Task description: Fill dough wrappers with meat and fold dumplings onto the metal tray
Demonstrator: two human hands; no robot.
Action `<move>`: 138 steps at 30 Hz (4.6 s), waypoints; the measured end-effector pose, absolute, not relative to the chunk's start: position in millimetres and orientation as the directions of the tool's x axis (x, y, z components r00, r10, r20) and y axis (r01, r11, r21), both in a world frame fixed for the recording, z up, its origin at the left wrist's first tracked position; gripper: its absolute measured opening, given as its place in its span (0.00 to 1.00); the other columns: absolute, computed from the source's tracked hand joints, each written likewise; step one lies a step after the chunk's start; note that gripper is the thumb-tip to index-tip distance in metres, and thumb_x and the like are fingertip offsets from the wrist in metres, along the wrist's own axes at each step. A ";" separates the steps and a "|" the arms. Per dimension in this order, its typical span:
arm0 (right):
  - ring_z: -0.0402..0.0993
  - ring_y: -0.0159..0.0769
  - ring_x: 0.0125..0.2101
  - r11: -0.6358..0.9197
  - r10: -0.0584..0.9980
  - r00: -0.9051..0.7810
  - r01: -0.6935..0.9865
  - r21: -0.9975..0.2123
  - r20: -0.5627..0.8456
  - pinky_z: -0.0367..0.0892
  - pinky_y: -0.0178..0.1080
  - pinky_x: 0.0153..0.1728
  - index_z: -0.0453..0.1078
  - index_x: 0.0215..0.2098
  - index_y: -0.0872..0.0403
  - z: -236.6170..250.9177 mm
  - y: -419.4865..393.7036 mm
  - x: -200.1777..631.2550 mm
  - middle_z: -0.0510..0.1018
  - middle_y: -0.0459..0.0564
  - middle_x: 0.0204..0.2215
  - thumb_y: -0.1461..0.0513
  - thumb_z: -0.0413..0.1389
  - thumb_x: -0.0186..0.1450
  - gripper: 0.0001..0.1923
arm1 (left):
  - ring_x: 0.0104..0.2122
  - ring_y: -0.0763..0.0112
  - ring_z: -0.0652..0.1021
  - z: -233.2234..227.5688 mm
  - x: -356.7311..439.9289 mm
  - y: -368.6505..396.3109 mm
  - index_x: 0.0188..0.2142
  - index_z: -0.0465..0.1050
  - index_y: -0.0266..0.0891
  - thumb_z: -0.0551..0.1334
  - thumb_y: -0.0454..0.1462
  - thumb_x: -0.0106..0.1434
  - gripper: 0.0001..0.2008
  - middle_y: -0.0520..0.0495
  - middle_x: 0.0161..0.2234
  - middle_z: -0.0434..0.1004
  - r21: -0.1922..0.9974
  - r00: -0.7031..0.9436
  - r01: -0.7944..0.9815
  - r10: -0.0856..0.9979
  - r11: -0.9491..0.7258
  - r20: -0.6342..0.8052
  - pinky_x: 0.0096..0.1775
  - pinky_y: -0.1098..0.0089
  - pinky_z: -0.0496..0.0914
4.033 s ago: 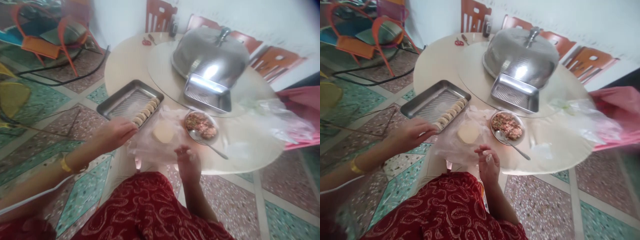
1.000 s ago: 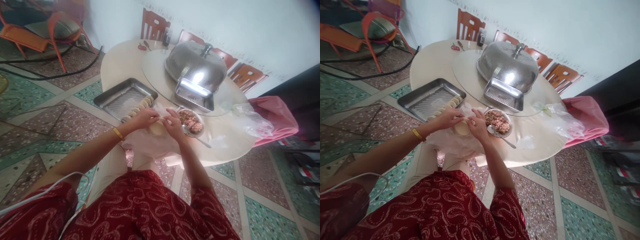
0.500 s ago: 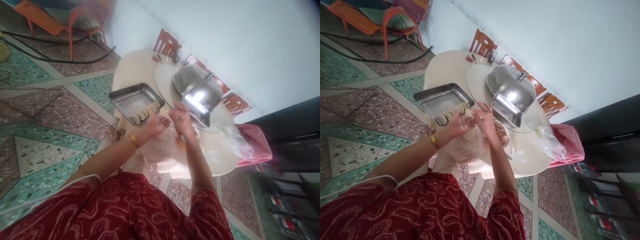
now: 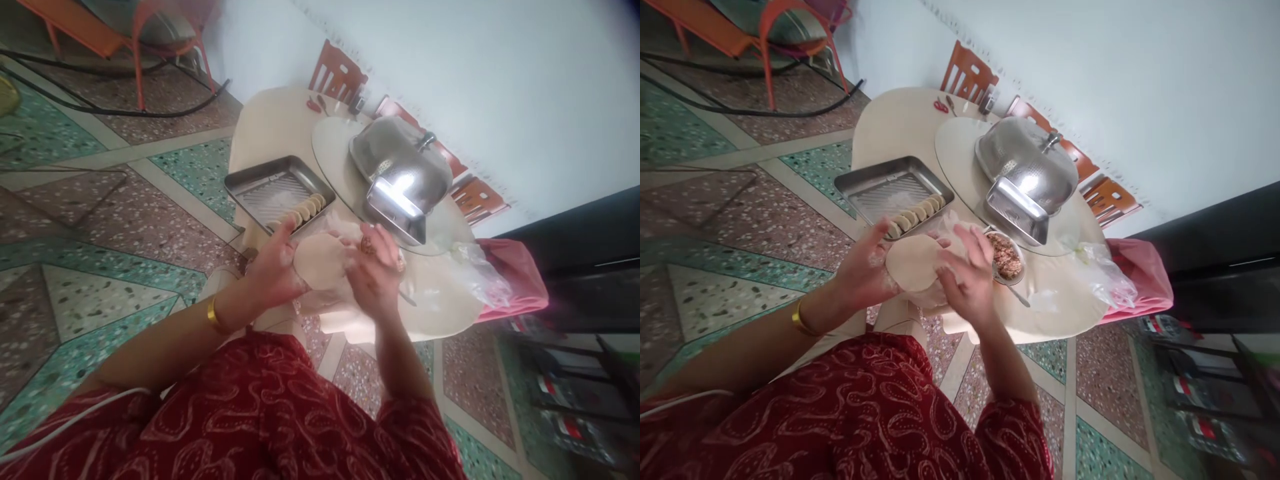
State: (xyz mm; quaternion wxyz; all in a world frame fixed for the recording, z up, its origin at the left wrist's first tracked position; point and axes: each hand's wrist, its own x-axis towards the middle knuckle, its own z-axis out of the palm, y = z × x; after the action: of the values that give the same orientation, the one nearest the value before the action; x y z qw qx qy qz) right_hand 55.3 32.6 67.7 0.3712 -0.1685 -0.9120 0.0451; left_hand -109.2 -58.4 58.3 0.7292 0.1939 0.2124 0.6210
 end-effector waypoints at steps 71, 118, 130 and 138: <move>0.65 0.29 0.21 0.065 0.993 0.099 0.058 -0.996 0.071 0.65 0.34 0.22 0.74 0.38 0.53 -37.6 95.0 187.8 0.74 0.44 0.23 0.47 0.59 0.59 0.20 | 0.44 0.58 0.81 22.9 -28.5 0.4 0.53 0.71 0.23 0.55 0.36 0.65 0.21 0.34 0.42 0.81 0.161 0.274 -0.876 0.743 0.455 -0.611 0.50 0.62 0.74; 0.78 0.36 0.43 0.676 0.711 -0.613 0.460 -0.575 0.346 0.78 0.45 0.41 0.75 0.46 0.43 28.3 102.0 214.6 0.81 0.47 0.42 0.61 0.52 0.70 0.12 | 0.45 0.57 0.80 19.6 -22.9 -3.3 0.49 0.73 0.29 0.59 0.33 0.60 0.17 0.34 0.48 0.79 0.204 0.299 -0.834 0.731 0.512 -0.614 0.48 0.63 0.75; 0.80 0.40 0.36 0.501 0.863 -0.327 0.655 -0.566 0.384 0.77 0.46 0.38 0.75 0.41 0.52 22.1 98.6 213.1 0.83 0.53 0.35 0.52 0.48 0.71 0.17 | 0.45 0.55 0.80 12.5 -19.4 -4.5 0.48 0.73 0.31 0.61 0.35 0.60 0.17 0.34 0.49 0.78 0.201 0.337 -0.811 0.719 0.550 -0.607 0.48 0.61 0.75; 0.81 0.39 0.35 0.483 0.871 -0.261 0.608 -0.630 0.416 0.76 0.45 0.37 0.73 0.41 0.50 10.2 99.3 207.5 0.83 0.51 0.34 0.50 0.48 0.71 0.17 | 0.46 0.57 0.81 9.2 -22.3 -3.6 0.46 0.75 0.30 0.61 0.34 0.60 0.15 0.34 0.47 0.80 0.205 0.314 -0.829 0.736 0.521 -0.600 0.48 0.63 0.76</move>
State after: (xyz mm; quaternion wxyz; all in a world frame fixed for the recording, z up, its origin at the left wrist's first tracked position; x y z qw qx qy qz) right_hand 207.5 99.3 10.2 0.3763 -0.4776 -0.7745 0.1746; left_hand -22.3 -3.6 9.2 0.8074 -0.0706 0.3293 0.4845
